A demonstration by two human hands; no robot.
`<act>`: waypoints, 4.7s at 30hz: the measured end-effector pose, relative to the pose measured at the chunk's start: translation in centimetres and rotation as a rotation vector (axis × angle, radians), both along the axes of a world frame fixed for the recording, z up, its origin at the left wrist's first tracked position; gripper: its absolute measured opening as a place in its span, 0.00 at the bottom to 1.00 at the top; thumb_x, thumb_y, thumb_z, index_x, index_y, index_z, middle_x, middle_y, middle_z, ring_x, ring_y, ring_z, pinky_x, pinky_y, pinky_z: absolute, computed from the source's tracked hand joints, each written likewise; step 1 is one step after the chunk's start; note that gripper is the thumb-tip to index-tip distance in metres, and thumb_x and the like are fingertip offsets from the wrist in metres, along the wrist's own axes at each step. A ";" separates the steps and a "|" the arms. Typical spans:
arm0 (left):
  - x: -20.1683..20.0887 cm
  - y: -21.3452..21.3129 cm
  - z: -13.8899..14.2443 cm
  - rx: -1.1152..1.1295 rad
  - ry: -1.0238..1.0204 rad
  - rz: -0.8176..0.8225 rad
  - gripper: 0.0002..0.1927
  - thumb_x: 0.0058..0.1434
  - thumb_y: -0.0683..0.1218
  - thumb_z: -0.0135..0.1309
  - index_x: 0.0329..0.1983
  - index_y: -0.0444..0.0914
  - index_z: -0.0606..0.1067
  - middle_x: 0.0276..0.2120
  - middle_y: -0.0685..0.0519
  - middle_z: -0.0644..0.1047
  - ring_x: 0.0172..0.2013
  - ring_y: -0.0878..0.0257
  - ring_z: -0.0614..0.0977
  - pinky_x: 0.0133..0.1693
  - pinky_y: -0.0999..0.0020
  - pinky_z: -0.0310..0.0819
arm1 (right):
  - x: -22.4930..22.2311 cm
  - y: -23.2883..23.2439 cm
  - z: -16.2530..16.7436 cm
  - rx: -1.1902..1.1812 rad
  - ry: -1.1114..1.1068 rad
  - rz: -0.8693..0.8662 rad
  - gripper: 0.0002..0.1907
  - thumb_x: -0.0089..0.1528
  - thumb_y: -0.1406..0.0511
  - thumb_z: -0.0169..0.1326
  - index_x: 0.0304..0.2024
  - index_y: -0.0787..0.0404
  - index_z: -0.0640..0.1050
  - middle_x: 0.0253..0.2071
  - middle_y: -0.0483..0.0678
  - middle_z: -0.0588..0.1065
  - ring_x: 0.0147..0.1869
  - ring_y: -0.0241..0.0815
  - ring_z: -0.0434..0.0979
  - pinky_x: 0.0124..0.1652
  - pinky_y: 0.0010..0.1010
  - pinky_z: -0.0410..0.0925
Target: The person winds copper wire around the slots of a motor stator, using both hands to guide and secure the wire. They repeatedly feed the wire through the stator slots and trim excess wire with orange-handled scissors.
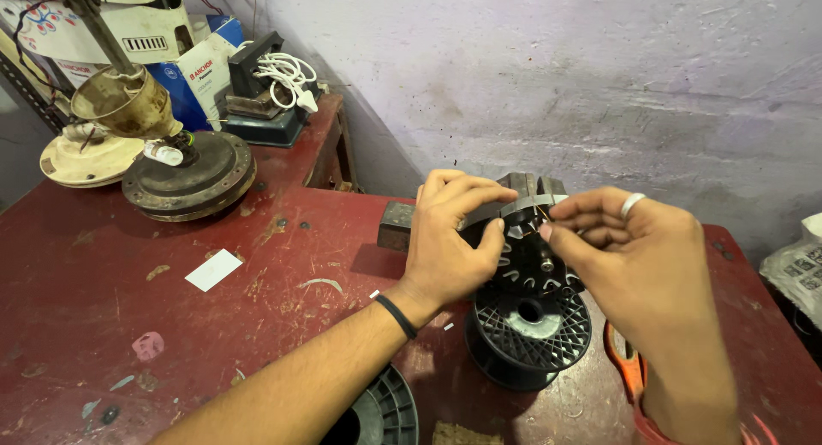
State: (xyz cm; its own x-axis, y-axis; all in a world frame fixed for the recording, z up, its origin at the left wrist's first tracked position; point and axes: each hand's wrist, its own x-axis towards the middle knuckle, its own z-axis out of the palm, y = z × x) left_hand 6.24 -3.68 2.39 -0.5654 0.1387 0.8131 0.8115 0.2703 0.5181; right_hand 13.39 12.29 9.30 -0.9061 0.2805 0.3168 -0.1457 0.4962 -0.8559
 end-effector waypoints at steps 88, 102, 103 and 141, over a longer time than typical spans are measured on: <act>-4.7 1.5 -3.5 0.227 -0.671 -0.599 0.20 0.64 0.48 0.47 0.48 0.28 0.78 0.45 0.48 0.80 0.50 0.63 0.78 0.56 0.70 0.68 | 1.7 -0.8 2.9 0.479 -0.701 -0.155 0.10 0.60 0.66 0.61 0.41 0.65 0.87 0.24 0.52 0.81 0.25 0.39 0.85 0.30 0.29 0.76; -4.0 1.9 -4.3 0.033 -0.508 -0.346 0.23 0.52 0.46 0.67 0.51 0.37 0.79 0.52 0.48 0.76 0.56 0.57 0.76 0.61 0.63 0.67 | 3.7 -1.0 4.2 0.603 -0.833 -0.007 0.08 0.59 0.67 0.61 0.38 0.62 0.88 0.23 0.49 0.80 0.26 0.39 0.82 0.32 0.29 0.76; -4.0 2.0 -4.3 0.032 -0.519 -0.345 0.23 0.52 0.46 0.67 0.51 0.37 0.80 0.52 0.48 0.76 0.56 0.57 0.76 0.61 0.63 0.67 | 3.8 -0.9 4.2 0.612 -0.849 0.000 0.08 0.59 0.67 0.61 0.38 0.62 0.88 0.23 0.50 0.80 0.26 0.39 0.82 0.32 0.29 0.76; -3.1 2.0 -3.4 0.219 -0.616 -0.599 0.22 0.58 0.38 0.61 0.56 0.34 0.76 0.44 0.55 0.77 0.45 0.69 0.79 0.49 0.72 0.76 | -2.7 2.8 -3.0 0.051 0.072 0.128 0.36 0.50 0.74 0.66 0.62 0.63 0.74 0.44 0.48 0.82 0.43 0.33 0.81 0.41 0.25 0.75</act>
State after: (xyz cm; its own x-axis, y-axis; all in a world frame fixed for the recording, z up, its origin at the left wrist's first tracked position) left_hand 3.11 -1.67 -0.98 -0.7939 0.4286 0.4312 0.3449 -0.2666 0.9000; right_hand 10.65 15.13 6.31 -0.9078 0.1457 0.3933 -0.2710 0.5120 -0.8151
